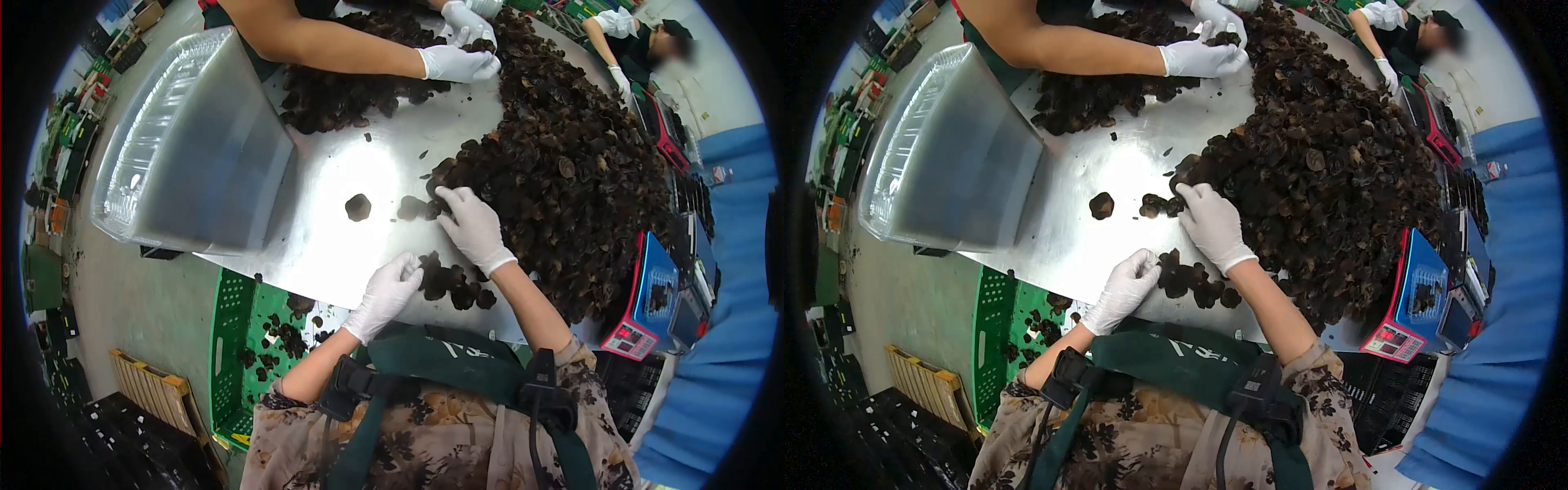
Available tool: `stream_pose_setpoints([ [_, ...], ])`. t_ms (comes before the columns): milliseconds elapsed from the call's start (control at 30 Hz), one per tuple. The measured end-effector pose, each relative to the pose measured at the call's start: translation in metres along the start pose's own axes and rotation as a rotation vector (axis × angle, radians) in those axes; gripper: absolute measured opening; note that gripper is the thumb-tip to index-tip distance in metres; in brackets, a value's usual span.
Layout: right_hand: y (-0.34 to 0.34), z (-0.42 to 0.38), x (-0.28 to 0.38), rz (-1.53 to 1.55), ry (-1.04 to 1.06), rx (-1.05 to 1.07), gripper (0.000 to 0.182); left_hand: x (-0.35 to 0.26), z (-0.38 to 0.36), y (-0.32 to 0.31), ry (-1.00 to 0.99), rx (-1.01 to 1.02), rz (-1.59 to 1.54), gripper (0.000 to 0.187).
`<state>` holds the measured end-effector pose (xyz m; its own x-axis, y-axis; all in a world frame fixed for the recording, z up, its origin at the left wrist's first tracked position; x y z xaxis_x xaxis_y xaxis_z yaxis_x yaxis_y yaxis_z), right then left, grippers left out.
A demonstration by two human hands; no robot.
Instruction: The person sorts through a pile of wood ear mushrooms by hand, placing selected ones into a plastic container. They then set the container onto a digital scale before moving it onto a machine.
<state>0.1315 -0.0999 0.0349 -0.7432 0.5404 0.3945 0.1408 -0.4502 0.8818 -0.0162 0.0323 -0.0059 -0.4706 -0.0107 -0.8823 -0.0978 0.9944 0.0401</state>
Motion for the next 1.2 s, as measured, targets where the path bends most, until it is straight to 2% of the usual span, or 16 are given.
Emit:
stream_pose_setpoints([
  [33,-0.005,0.005,-0.002,-0.082,0.016,0.083,0.017,0.002,0.003,-0.001,-0.008,-0.012,0.025,0.001],
  [100,-0.013,0.005,-0.005,-0.157,0.044,0.172,0.014,0.007,0.004,0.000,0.034,-0.008,-0.014,0.005],
  [133,-0.009,0.001,-0.001,-0.082,0.056,0.111,0.013,0.008,0.004,0.001,0.056,-0.009,-0.036,0.008],
  [200,-0.005,-0.009,0.002,0.127,-0.080,0.095,0.017,0.011,0.004,0.006,0.093,-0.025,0.012,0.015],
  [333,0.012,-0.025,0.004,0.345,-0.286,0.387,0.021,0.013,0.003,0.012,0.094,-0.050,0.093,0.023],
  [367,0.016,-0.027,0.002,0.401,-0.304,0.459,0.026,0.011,0.002,0.015,0.019,-0.090,0.169,0.021],
  [433,0.017,-0.036,-0.010,0.449,-0.325,0.374,0.028,0.002,0.000,0.021,-0.130,-0.163,0.326,0.019],
  [533,0.027,-0.045,-0.019,0.456,-0.408,0.282,0.031,-0.001,0.005,0.037,-0.098,-0.259,0.288,0.020],
  [567,0.027,-0.051,-0.020,0.435,-0.387,0.250,0.030,-0.004,0.009,0.043,-0.050,-0.271,0.257,0.028],
  [600,0.026,-0.056,-0.020,0.412,-0.364,0.217,0.030,-0.017,0.011,0.047,-0.123,-0.315,0.357,0.029],
  [767,0.016,-0.060,-0.002,0.201,-0.274,0.229,0.025,-0.062,0.049,0.040,-0.272,-0.404,0.629,0.029],
  [867,0.008,-0.066,-0.006,0.137,-0.225,0.229,0.024,-0.055,0.082,0.032,-0.274,-0.406,0.792,0.027],
  [933,0.010,-0.066,-0.005,0.146,-0.284,0.313,0.024,-0.055,0.086,0.030,-0.252,-0.368,0.768,0.019],
  [1000,0.010,-0.073,-0.011,0.285,-0.319,0.195,0.022,-0.054,0.084,0.031,-0.255,-0.351,0.710,0.015],
  [1100,0.016,-0.071,-0.003,0.391,-0.311,0.102,0.022,-0.075,0.055,0.040,-0.150,-0.230,0.318,0.015],
  [1200,0.010,-0.067,0.001,0.307,-0.287,0.128,0.021,-0.077,0.033,0.049,-0.105,-0.259,0.433,0.014],
])
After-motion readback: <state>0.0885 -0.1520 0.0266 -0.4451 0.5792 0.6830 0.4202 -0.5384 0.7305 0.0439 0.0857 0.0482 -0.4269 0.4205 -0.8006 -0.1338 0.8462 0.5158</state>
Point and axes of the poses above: each hand's wrist, its own z-axis towards the middle knuckle, its own y-axis out of the back of the hand, x = y × z, the point moved 2 cm from there along z, towards the middle knuckle, and after that the axes turned 9 degrees about y, right-handed, at the moved point
